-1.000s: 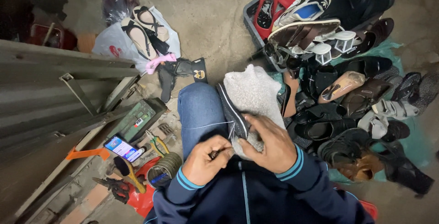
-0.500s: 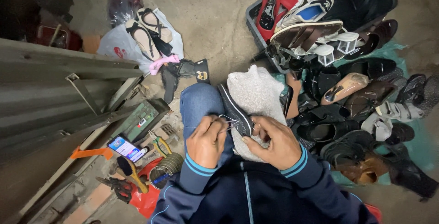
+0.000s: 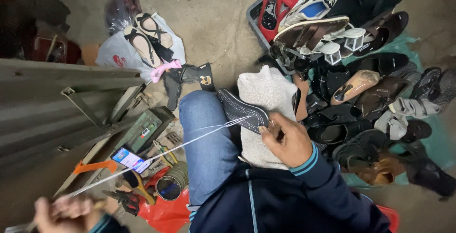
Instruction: The person sits on the floor and sews a black shoe sole using a needle and white thread. They pull the thread through the sole repeatedly, occasionally pausing to check a smartphone placed nearby.
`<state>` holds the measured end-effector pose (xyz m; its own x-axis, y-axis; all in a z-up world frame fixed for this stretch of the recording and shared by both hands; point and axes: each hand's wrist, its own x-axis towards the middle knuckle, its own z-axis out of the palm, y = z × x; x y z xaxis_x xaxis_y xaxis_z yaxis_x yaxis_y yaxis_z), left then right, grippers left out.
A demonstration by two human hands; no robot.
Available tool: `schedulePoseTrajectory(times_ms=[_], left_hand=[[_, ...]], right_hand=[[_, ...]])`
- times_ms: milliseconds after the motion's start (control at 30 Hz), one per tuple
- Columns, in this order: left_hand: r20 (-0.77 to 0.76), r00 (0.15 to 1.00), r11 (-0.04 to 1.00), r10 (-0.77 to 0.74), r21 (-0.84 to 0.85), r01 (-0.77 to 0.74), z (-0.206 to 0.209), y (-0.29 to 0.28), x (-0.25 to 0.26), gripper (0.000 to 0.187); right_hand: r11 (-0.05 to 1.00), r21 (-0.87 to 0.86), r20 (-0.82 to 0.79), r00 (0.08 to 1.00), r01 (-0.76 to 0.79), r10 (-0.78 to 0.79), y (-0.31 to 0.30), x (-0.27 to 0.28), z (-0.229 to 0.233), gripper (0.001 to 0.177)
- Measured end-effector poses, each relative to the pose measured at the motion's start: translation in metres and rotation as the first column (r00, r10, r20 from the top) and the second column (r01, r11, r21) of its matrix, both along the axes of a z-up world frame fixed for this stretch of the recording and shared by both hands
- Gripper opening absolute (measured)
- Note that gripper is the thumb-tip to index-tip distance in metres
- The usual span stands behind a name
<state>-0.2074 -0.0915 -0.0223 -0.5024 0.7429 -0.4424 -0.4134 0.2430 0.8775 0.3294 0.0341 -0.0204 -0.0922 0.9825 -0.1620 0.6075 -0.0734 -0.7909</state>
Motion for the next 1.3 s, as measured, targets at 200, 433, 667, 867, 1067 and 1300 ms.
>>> schedulePoseTrajectory(times_ms=[200,433,667,867,1067,1300], left_hand=[[-0.525,0.813,0.927,0.253,-0.109,-0.359,-0.025,-0.017,0.0,0.029],[-0.952,0.293,0.991,-0.088,-0.114,-0.07,0.005,0.045,0.156,0.033],[-0.776,0.322,0.722,-0.542,-0.234,0.651,0.011,0.11,0.29,0.063],[-0.443,0.442,0.593,-0.78,-0.299,0.748,0.012,0.107,0.257,0.023],[-0.778,0.48,0.904,-0.407,-0.417,0.09,-0.026,0.058,0.099,0.015],[-0.955,0.102,0.909,-0.28,-0.229,0.349,0.008,0.097,0.193,0.011]], right_hand=[[0.997,0.063,-0.037,0.998,0.051,-0.049,0.0,0.001,-0.007,0.013],[0.991,0.093,-0.036,0.995,0.093,-0.09,-0.008,0.007,-0.004,0.018],[0.989,0.059,-0.057,0.989,0.139,-0.136,-0.015,0.011,-0.004,0.026],[0.995,-0.004,-0.047,0.994,0.096,-0.096,-0.013,0.02,-0.006,0.026],[0.996,-0.012,-0.142,0.986,0.089,-0.09,-0.003,0.02,-0.007,0.025],[0.996,-0.032,-0.109,0.99,0.083,-0.086,-0.002,0.017,-0.005,0.024]])
